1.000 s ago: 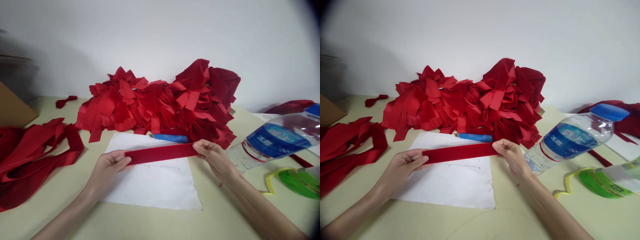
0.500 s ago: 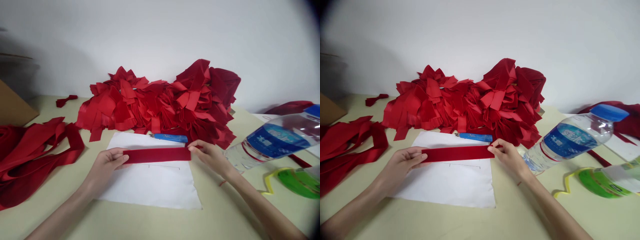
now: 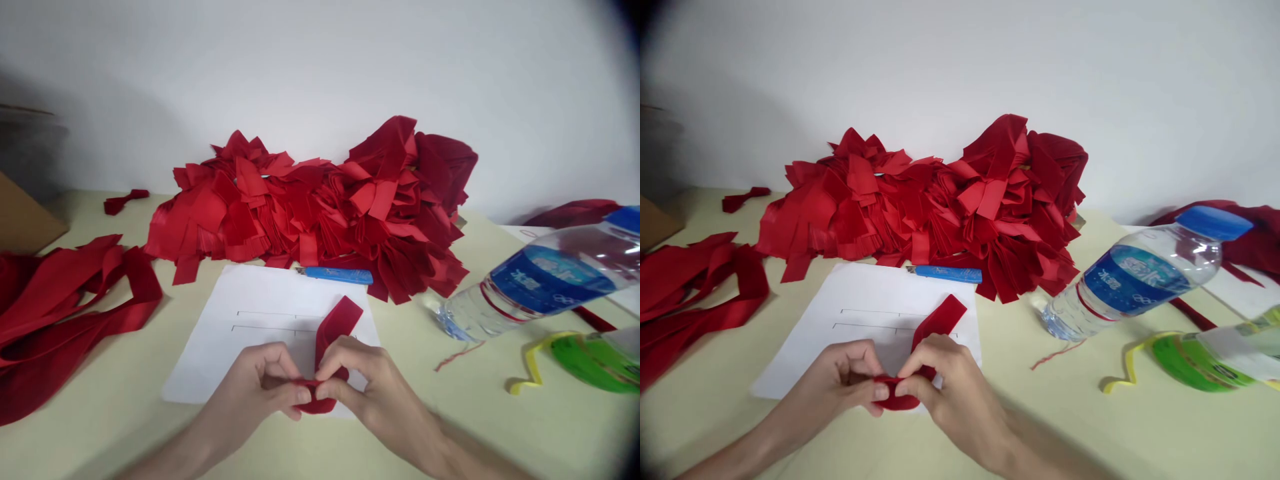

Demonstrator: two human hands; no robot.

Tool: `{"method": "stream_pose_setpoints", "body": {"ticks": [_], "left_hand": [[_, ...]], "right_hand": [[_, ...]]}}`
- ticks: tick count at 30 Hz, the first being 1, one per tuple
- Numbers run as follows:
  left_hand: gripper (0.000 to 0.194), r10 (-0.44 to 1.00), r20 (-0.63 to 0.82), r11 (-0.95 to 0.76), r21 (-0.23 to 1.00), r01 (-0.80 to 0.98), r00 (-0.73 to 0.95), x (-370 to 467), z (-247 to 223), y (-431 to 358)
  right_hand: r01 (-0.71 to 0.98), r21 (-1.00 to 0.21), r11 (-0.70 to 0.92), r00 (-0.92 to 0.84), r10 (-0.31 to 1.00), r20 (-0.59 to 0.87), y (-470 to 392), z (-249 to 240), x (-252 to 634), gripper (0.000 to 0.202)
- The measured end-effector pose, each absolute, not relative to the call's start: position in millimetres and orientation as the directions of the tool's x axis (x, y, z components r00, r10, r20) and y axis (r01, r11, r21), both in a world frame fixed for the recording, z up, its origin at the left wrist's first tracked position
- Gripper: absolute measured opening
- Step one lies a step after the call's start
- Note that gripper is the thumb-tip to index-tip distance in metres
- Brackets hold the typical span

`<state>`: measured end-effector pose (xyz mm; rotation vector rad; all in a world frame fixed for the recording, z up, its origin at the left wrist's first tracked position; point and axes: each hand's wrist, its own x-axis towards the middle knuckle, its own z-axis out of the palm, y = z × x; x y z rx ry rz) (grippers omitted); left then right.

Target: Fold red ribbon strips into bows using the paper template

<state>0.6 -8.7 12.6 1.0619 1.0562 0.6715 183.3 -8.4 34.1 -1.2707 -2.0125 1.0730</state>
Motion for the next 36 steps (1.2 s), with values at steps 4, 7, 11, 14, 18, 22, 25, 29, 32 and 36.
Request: {"method": "stream_pose_setpoints", "body": {"ticks": [4,7,11,14,18,22,25,29,32,36], "left_hand": [[0.026,0.882,-0.288,0.300,0.954,0.028,0.373,-8.3,18.0,-2.3],[0.027,0.934,-0.208,0.240,0.967,-0.080,0.292,-24.8,27.8,8.2],[0.017,0.986,-0.129,0.161,0.916,-0.369,0.110,-56.6,39.8,23.9],[0.023,0.990,-0.089,0.126,0.904,-0.409,0.109,-76.6,41.5,33.0],[0.031,0.971,-0.056,0.094,0.983,-0.157,0.230,-82.0,37.9,36.7],[0.011,0.913,-0.135,0.058,0.977,0.204,0.386,-60.7,35.2,32.6],[0.015,0.881,-0.156,0.039,0.965,0.260,0.447,-36.4,30.6,30.5],[0.014,0.880,-0.147,0.002,0.952,0.305,0.452,-10.4,17.6,31.0],[0.010,0.913,-0.103,-0.044,0.937,0.346,0.395,0.2,9.8,31.5],[0.011,0.939,-0.086,-0.038,0.936,0.350,0.334,6.7,7.7,30.4]], "right_hand": [[0.352,-0.924,0.146,-0.313,0.949,0.031,0.5,38.5,197.2,0.007],[0.201,-0.974,0.100,-0.212,0.976,0.056,13.8,51.5,216.7,0.010],[-0.023,-1.000,0.016,-0.081,0.997,0.018,33.2,66.8,251.5,0.021],[-0.065,-0.998,0.013,-0.174,0.984,0.024,44.4,65.8,273.6,0.019],[0.175,-0.984,-0.037,-0.321,0.943,-0.092,51.2,56.4,283.1,0.018],[0.368,-0.928,-0.054,-0.343,0.920,-0.189,52.1,51.1,274.0,0.020],[0.414,-0.908,-0.061,-0.404,0.882,-0.243,52.7,46.1,267.0,0.022],[0.453,-0.890,-0.045,-0.475,0.833,-0.284,55.0,34.9,264.4,0.023],[0.482,-0.876,-0.030,-0.495,0.815,-0.300,55.8,28.7,262.8,0.025],[0.550,-0.834,0.045,-0.486,0.829,-0.276,52.6,28.3,256.7,0.023]]}}
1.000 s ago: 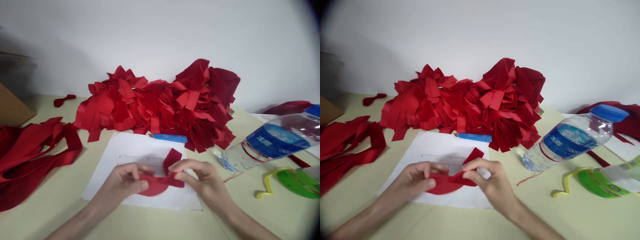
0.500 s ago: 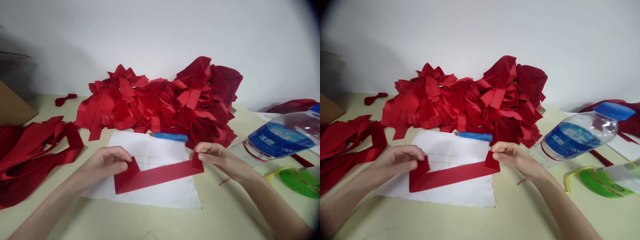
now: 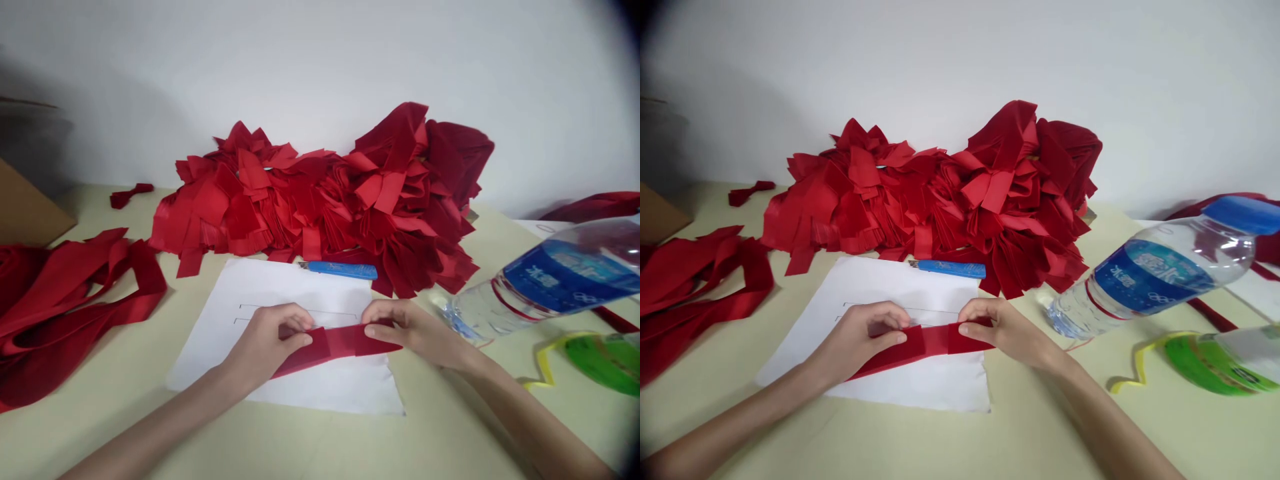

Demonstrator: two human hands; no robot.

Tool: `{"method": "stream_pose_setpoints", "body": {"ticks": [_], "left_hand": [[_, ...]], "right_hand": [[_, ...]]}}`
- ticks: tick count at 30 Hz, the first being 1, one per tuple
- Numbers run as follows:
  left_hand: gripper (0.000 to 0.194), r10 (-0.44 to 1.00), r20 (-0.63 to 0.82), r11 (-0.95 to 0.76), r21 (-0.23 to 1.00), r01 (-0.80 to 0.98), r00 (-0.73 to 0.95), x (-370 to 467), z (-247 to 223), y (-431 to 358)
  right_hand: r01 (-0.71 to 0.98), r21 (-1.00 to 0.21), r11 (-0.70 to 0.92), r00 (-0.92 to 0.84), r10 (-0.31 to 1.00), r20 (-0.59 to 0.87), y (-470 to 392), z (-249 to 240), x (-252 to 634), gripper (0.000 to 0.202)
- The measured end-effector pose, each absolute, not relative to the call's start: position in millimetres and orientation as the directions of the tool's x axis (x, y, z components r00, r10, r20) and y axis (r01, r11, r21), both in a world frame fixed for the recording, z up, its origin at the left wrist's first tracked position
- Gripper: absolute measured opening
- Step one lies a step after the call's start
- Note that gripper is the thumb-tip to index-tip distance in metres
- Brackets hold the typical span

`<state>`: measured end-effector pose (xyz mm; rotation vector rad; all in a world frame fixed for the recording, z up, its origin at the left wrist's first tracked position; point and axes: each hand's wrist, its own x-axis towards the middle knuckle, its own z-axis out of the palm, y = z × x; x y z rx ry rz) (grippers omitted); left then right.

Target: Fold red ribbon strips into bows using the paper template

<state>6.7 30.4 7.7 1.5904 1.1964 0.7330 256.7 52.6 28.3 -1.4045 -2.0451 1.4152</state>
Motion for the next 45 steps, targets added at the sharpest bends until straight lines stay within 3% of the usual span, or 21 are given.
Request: {"method": "stream_pose_setpoints", "body": {"ticks": [6,13,24,45], "left_hand": [[0.012,0.940,-0.029,-0.133,0.886,0.444,0.339,11.9,5.5,26.4],[0.013,0.941,0.060,-0.278,0.696,0.662,0.333,13.8,6.5,23.9],[0.011,0.910,0.114,-0.366,0.672,0.644,0.398,14.8,5.5,22.5],[0.013,0.874,0.171,-0.458,0.604,0.652,0.456,16.8,7.5,10.4]], "right_hand": [[0.629,-0.759,0.170,-0.469,0.861,-0.195,44.7,32.2,249.2,0.017],[0.666,-0.699,0.261,-0.484,0.864,-0.139,43.7,39.8,254.6,0.017],[0.722,-0.599,0.345,-0.529,0.834,-0.157,46.3,37.1,256.7,0.008],[0.717,-0.608,0.340,-0.525,0.837,-0.151,46.0,36.9,255.1,0.010]]}}
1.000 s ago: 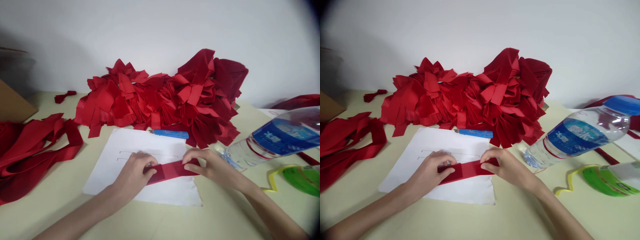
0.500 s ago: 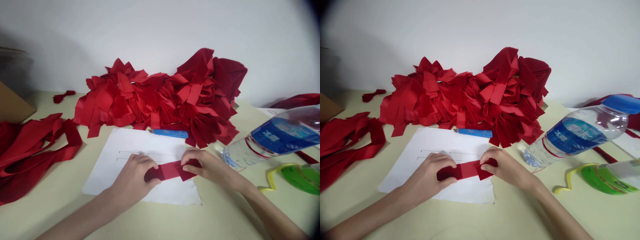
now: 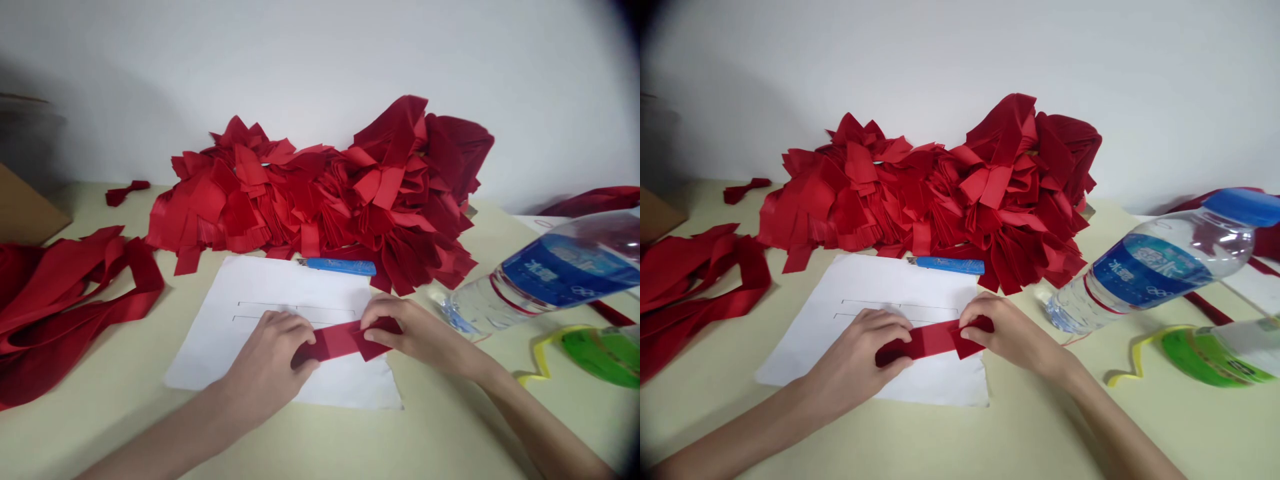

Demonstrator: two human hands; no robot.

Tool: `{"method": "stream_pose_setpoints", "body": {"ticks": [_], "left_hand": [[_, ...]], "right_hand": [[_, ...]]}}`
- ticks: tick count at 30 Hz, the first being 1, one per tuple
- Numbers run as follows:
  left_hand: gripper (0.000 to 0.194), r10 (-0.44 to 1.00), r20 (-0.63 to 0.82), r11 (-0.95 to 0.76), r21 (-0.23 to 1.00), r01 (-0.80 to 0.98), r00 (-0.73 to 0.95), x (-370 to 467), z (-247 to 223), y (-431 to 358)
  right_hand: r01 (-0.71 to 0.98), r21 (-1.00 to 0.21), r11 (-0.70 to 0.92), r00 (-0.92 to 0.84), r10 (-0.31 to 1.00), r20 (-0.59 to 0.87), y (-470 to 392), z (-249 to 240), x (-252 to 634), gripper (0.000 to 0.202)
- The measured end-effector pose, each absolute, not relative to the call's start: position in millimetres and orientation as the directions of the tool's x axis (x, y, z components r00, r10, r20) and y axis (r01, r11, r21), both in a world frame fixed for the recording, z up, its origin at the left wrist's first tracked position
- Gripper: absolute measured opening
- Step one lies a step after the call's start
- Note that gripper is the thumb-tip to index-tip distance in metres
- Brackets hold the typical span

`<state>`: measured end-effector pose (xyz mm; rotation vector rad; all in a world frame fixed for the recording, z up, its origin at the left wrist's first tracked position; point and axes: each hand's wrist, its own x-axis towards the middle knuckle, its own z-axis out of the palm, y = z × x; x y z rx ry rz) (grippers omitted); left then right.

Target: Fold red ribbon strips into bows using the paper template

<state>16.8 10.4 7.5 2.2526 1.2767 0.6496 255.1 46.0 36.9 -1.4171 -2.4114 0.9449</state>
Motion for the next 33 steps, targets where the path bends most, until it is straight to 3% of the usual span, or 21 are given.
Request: {"method": "stream_pose_setpoints", "body": {"ticks": [5,11,15,23,33], "left_hand": [[0.007,0.869,0.162,-0.466,0.588,0.661,0.468,17.0,7.3,9.8],[0.009,0.862,0.183,-0.488,0.550,0.678,0.472,15.8,6.2,8.0],[0.008,0.861,0.155,-0.481,0.559,0.676,0.484,14.6,7.5,7.7],[0.026,0.935,-0.010,-0.268,0.634,0.725,0.354,10.0,10.7,1.3],[0.016,0.914,0.099,-0.362,0.638,0.679,0.394,8.7,5.7,3.7]], "right_hand": [[0.693,-0.653,0.306,-0.513,0.845,-0.149,45.5,38.3,254.4,0.012],[0.552,-0.799,0.240,-0.508,0.856,-0.095,40.9,52.2,246.1,0.016],[0.517,-0.837,0.179,-0.505,0.853,-0.130,38.3,51.5,223.7,0.009],[0.625,-0.752,0.211,-0.440,0.890,-0.116,40.9,22.2,195.1,0.007],[0.669,-0.684,0.290,-0.429,0.902,-0.037,37.4,20.0,188.9,0.010]]}}
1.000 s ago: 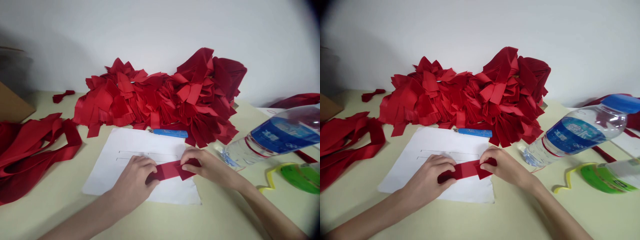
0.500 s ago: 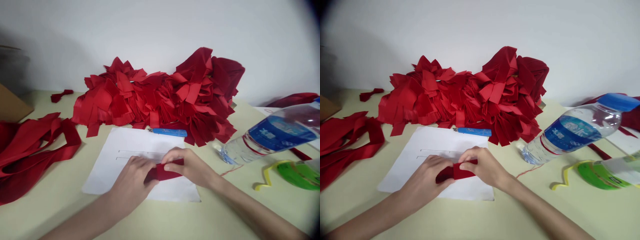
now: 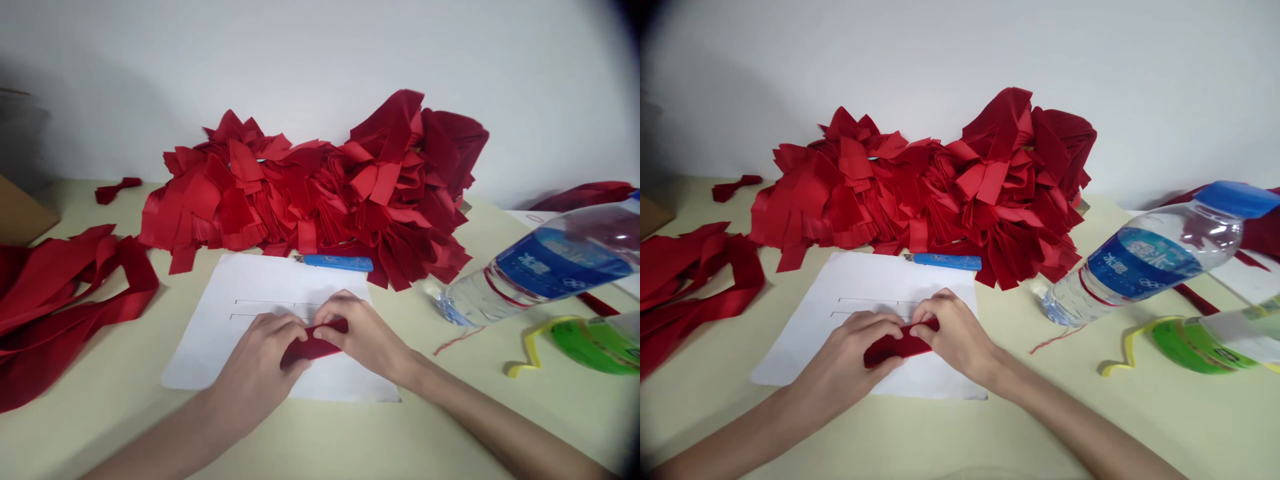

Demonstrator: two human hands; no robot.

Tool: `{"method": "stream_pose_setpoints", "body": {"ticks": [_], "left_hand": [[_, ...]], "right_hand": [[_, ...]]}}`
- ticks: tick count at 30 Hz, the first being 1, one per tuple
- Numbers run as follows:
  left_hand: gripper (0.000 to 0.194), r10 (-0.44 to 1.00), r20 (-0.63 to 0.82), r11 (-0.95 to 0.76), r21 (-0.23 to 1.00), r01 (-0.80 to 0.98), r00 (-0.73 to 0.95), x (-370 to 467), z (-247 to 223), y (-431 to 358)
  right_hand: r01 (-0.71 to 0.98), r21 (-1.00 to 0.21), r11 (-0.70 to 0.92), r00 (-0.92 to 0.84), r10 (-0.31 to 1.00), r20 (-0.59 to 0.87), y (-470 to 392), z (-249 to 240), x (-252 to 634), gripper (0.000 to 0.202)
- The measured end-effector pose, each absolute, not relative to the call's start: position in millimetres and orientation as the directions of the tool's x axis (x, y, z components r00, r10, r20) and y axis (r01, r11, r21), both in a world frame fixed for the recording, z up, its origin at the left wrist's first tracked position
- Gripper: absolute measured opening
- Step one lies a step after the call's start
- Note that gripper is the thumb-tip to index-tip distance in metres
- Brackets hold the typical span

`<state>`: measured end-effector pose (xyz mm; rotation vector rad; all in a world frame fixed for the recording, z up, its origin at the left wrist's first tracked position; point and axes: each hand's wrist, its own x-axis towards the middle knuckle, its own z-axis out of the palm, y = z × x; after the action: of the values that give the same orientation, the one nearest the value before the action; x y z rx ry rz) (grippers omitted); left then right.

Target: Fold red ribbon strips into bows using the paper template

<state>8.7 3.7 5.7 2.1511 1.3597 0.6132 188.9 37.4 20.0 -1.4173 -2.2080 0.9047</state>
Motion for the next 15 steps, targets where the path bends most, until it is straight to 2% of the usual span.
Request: {"method": "stream_pose_setpoints", "body": {"ticks": [15], "left_hand": [[0.010,0.896,0.141,-0.416,0.600,0.683,0.422,8.7,5.1,1.4]], "right_hand": [[0.669,-0.666,0.331,-0.441,0.898,0.004,36.6,15.0,185.9,0.012]]}}
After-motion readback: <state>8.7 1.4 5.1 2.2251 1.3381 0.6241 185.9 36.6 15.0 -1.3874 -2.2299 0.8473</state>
